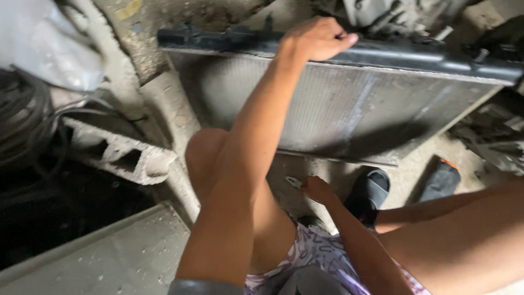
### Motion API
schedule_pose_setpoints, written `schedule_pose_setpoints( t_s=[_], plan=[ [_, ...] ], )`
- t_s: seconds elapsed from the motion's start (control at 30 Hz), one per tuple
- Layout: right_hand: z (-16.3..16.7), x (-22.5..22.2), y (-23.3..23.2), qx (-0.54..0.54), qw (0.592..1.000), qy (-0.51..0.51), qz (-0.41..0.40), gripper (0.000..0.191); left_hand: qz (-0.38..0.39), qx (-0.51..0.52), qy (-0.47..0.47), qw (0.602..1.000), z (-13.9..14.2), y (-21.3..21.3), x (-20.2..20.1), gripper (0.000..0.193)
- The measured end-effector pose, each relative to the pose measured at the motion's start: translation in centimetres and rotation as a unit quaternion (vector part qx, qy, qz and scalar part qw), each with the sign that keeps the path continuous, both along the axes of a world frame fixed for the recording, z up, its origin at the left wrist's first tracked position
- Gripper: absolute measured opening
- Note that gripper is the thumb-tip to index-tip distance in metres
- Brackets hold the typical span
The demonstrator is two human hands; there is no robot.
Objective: The person uses pliers to pry and separate the plastic end tanks from the metal core of a car radiator. They work along the seams, flip the radiator, and continue prying until the core is detached from one side.
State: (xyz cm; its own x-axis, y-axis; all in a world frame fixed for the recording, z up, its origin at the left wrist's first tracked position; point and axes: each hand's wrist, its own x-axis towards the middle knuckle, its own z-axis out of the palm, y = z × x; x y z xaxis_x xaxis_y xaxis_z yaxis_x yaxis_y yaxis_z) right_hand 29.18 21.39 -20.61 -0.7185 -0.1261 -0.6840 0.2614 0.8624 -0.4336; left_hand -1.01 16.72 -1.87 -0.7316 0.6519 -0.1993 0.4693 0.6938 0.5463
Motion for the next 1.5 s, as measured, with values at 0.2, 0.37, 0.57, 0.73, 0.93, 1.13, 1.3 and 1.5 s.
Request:
schedule_pose_setpoints(
  t_s=[0.2, 0.37, 0.57, 0.73, 0.93, 1.13, 1.3, 1.5],
  plan=[
    [-0.6, 0.3, 1.3, -0.007, 1.000, 0.014, -0.019, 0.029, 0.023, -0.029, -0.016, 0.999, 0.1, 0.7, 0.0, 0.048],
    [-0.6, 0.2, 2.2, -0.003, 1.000, 0.015, -0.018, 0.028, 0.041, -0.061, -0.036, 0.997, 0.4, 1.2, 0.1, 0.047],
    [-0.6, 0.6, 3.8, 0.001, 0.999, 0.027, -0.027, 0.028, 0.040, -0.061, -0.022, 0.997, 0.8, 2.1, 0.5, 0.055],
    [-0.5, 1.0, 5.0, 0.002, 0.999, 0.034, -0.033, 0.029, 0.058, -0.100, -0.039, 0.993, 1.1, 2.9, 1.0, 0.057],
    [-0.4, 1.3, 6.1, 0.010, 0.998, 0.054, -0.032, 0.030, 0.070, -0.103, -0.026, 0.992, 1.3, 3.9, 1.8, 0.054],
    [-0.3, 1.6, 7.1, 0.003, 0.996, 0.060, -0.064, 0.030, 0.080, -0.097, -0.017, 0.992, 1.4, 4.7, 2.5, 0.057],
    [-0.2, 1.7, 7.9, 0.000, 0.998, 0.028, -0.061, 0.031, 0.076, -0.094, -0.007, 0.993, 1.4, 5.3, 2.9, 0.059],
    [-0.1, 2.0, 8.5, -0.025, 0.997, 0.029, -0.065, 0.030, 0.098, -0.129, -0.040, 0.986, 1.3, 5.8, 3.3, 0.068]
  ],
)
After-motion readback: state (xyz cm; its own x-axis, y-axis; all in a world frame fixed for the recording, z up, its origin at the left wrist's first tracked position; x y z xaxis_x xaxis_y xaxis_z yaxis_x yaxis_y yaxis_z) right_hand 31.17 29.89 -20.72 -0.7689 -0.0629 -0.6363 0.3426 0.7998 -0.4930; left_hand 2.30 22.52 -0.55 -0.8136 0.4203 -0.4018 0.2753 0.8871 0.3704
